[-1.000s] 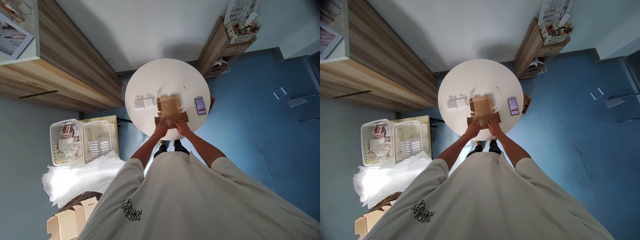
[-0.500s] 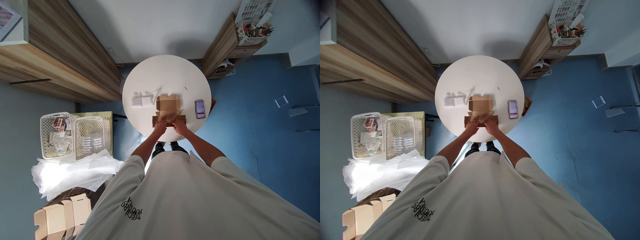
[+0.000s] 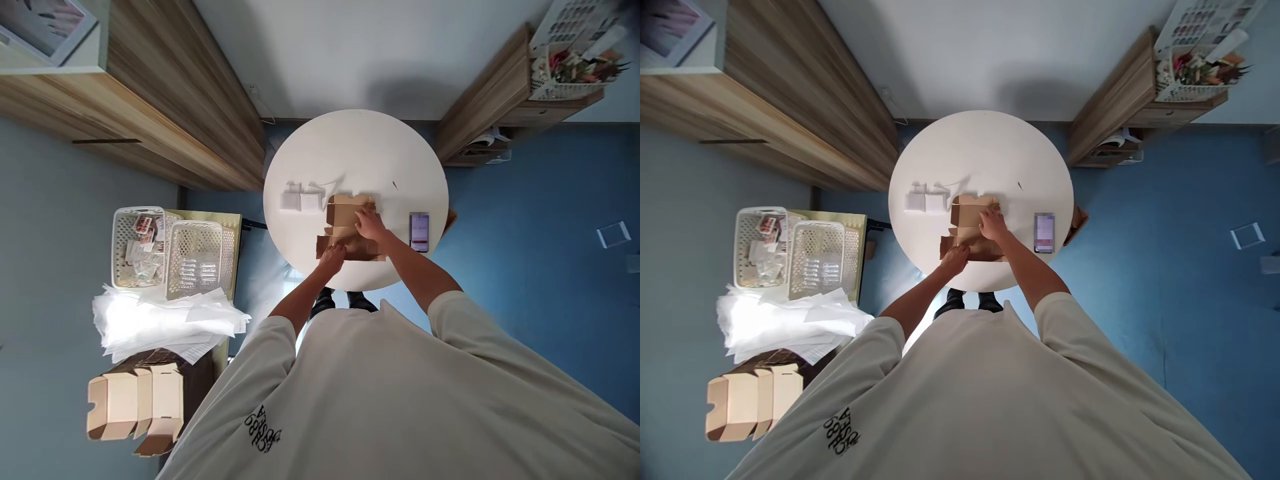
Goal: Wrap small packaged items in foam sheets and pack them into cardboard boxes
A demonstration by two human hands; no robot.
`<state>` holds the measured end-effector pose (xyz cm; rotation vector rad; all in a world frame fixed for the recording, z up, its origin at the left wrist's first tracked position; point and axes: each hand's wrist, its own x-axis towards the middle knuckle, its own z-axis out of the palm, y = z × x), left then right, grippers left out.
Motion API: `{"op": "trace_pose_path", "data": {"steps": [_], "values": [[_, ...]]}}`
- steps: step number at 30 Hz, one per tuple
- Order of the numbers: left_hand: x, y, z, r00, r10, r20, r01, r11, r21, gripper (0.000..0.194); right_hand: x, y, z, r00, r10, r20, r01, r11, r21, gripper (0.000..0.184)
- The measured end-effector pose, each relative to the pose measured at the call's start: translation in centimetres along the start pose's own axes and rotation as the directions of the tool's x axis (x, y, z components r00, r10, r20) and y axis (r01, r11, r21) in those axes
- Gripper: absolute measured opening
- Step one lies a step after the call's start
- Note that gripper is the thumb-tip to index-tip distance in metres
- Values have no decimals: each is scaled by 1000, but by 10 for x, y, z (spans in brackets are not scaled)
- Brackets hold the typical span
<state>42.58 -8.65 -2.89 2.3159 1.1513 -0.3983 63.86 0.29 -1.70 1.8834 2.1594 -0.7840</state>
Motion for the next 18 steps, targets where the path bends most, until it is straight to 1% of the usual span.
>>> {"op": "trace_pose_path", "data": {"steps": [4, 7, 11, 15, 18], "values": [[0, -2, 6, 1000, -7, -11, 7, 999, -45, 46, 17, 4, 1, 1000, 2, 3, -1, 1000, -15, 61], [1, -2, 7, 1000, -14, -9, 13, 998, -53, 45, 20, 8, 7, 1000, -12, 23, 13, 999, -31, 69], [1, -2, 4, 1000, -25, 10, 25, 998, -61, 39, 21, 13, 12, 999, -14, 38, 15, 1000, -21, 75], [-1, 1, 2, 999, -45, 18, 46, 995, -86, 38, 19, 10, 14, 999, -40, 10, 40, 999, 17, 70], [-2, 4, 3, 998, -57, 11, 58, 995, -80, 36, 8, 4, 17, 999, -49, -2, 49, 999, 5, 63]]}}
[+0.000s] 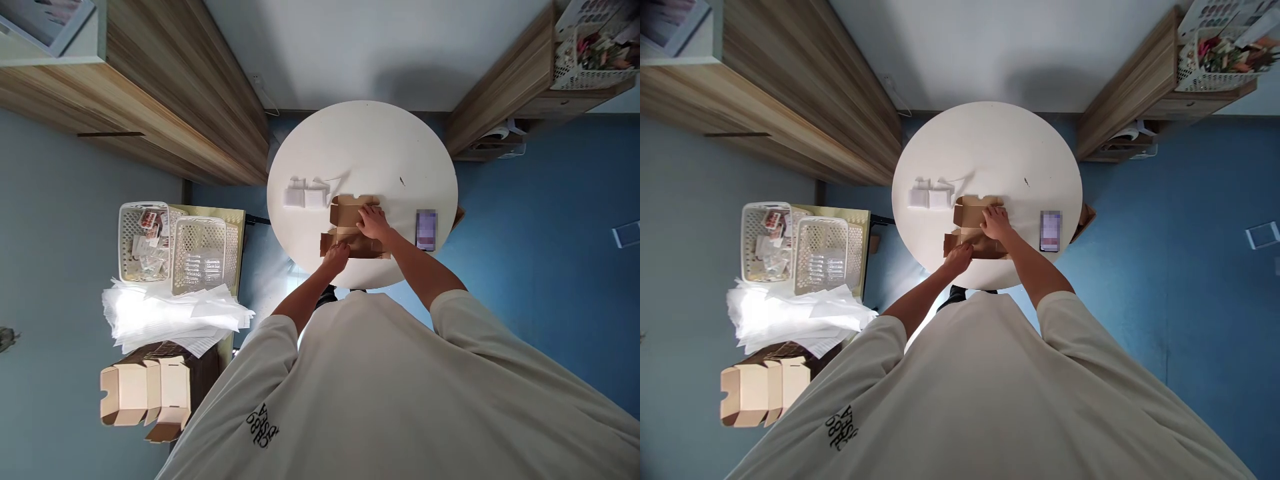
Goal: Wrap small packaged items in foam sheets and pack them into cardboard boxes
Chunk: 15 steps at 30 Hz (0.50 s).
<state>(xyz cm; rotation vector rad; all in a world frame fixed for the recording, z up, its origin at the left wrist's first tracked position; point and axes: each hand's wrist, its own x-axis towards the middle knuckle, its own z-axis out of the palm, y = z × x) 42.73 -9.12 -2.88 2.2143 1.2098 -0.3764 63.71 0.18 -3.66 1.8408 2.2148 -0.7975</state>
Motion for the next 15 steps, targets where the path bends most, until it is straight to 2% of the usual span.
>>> {"op": "trace_pose_path", "data": {"steps": [5, 11, 15], "values": [[-2, 4, -1, 999, -33, 9, 33, 999, -2, 41, -30, -11, 11, 996, -75, 38, 76, 997, -34, 64], [-4, 7, -6, 998, -49, -25, 48, 998, -39, 42, -68, -14, 26, 979, -170, 108, 176, 983, -50, 98], [-2, 9, -5, 998, -68, -4, 68, 997, -26, 40, -82, -18, 32, 983, -156, 101, 167, 980, -110, 104]]}}
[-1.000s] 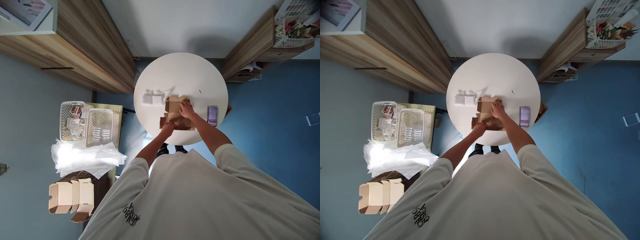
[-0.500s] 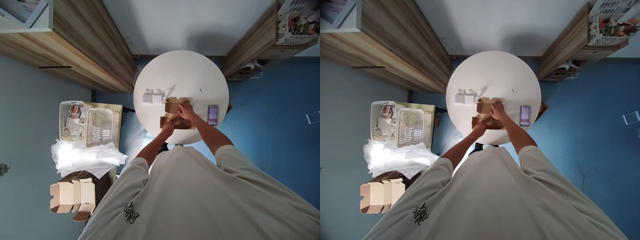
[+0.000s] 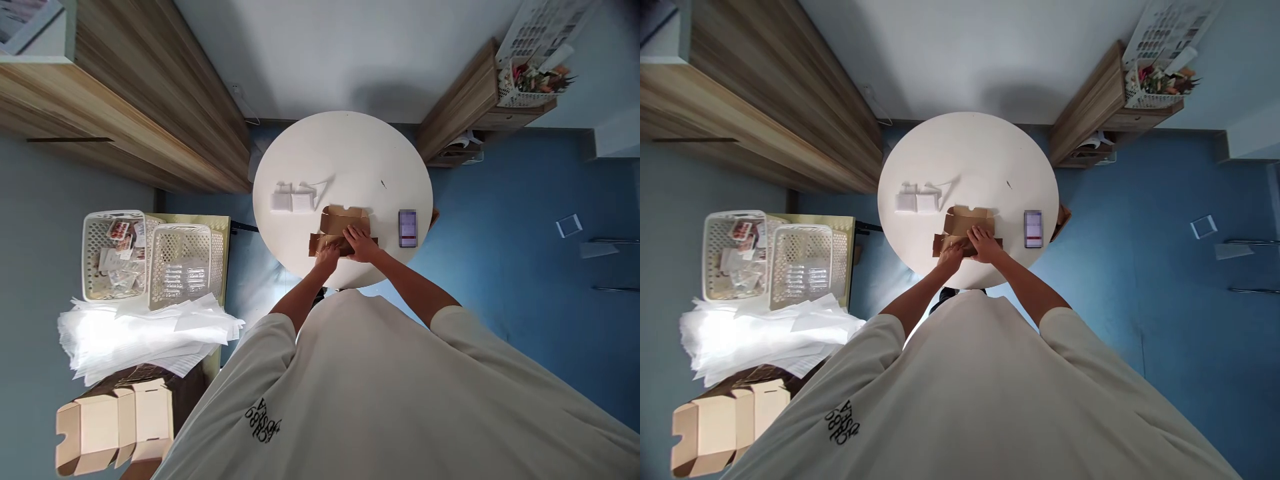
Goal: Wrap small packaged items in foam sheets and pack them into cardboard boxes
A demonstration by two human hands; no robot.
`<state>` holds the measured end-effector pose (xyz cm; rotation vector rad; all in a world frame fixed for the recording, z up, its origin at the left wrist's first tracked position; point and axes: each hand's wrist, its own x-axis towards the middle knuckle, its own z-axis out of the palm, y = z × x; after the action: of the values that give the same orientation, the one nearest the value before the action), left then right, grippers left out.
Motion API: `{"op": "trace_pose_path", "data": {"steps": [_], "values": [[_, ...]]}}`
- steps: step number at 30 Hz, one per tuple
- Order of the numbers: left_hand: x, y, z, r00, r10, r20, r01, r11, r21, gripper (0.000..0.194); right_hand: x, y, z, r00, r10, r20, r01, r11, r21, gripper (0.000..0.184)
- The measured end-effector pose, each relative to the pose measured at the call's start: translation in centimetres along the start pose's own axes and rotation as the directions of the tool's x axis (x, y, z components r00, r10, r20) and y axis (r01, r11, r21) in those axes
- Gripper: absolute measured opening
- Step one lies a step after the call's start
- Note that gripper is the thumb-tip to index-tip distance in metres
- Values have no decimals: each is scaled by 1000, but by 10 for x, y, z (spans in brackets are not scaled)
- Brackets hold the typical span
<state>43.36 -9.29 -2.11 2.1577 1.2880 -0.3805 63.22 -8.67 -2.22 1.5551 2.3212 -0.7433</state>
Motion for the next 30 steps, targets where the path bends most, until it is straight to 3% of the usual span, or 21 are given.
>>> {"op": "trace_pose_path", "data": {"steps": [3, 8, 10, 14, 16, 20, 26, 30], "values": [[1, -1, 2, 1000, 22, -1, -22, 1000, -9, 42, -2, -6, 1, 999, 36, 11, -35, 999, -24, 104], [-15, -12, 0, 990, 109, -94, -109, 994, 6, 66, -3, -9, 2, 997, 71, 30, -70, 997, -19, 109], [-27, -20, -4, 985, 40, -169, -39, 999, 9, 70, -3, -9, 3, 996, 82, 34, -81, 997, -18, 112], [-41, -43, -12, 935, -235, -266, 225, 972, -70, 68, -2, -7, 5, 995, 87, 54, -87, 996, -14, 114], [-41, -54, -14, 926, -283, -250, 265, 959, -103, 67, -1, -8, 5, 993, 99, 67, -99, 995, -12, 114], [-28, -62, -14, 950, -243, -196, 221, 967, -129, 63, 0, -11, 3, 989, 118, 86, -118, 993, -10, 115], [-16, -48, -12, 967, -216, -138, 187, 963, -196, 43, -1, -17, -2, 987, 140, 79, -139, 990, -18, 116], [-21, -36, -12, 978, -158, -136, 132, 974, -183, 54, -2, -19, -2, 987, 141, 74, -141, 990, -14, 116]]}}
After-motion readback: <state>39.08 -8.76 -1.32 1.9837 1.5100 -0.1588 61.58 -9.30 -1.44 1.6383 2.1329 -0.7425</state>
